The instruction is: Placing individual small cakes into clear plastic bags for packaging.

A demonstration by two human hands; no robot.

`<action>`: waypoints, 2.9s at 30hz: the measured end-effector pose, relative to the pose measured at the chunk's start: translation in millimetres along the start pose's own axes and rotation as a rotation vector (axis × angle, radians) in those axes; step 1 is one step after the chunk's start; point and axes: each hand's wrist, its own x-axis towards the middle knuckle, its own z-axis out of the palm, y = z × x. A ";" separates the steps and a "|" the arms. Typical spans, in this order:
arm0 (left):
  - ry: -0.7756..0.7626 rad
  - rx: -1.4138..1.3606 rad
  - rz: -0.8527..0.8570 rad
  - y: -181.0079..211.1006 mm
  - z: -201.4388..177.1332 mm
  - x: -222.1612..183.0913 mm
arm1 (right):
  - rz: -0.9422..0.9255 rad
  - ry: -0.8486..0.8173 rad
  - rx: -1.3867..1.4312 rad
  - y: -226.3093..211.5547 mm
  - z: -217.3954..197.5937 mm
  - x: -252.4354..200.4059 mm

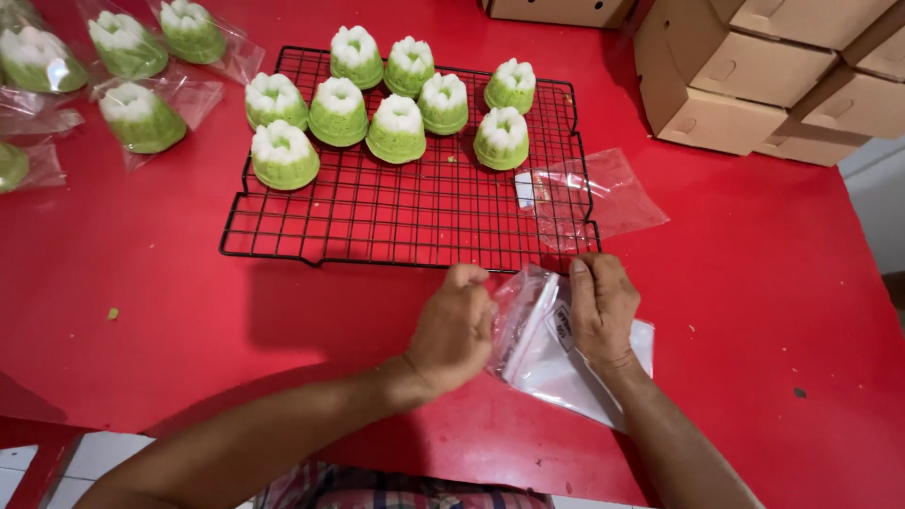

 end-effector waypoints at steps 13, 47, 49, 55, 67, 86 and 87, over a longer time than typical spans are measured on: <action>0.046 -0.490 -0.175 -13.1 -36.0 48.0 | -0.091 -0.126 -0.182 21.2 -56.4 36.5; 0.355 -0.345 0.409 49.9 -127.7 62.2 | -0.813 0.102 0.083 -164.6 -48.8 83.8; 0.369 -0.240 0.480 48.3 -133.5 62.7 | -0.802 0.025 0.017 -187.0 -51.1 77.9; 0.400 -0.039 0.576 52.0 -142.0 62.1 | -0.837 -0.179 -0.177 -192.0 -45.9 75.8; 0.346 0.028 0.678 47.8 -152.8 60.9 | -0.841 -0.264 -0.157 -197.5 -31.0 84.8; -0.044 -0.861 -0.122 25.0 -186.5 58.1 | 0.619 -0.603 1.381 -193.1 0.4 77.9; -0.040 -0.861 -0.124 22.5 -183.8 56.6 | 0.620 -0.607 1.381 -196.3 -0.2 78.1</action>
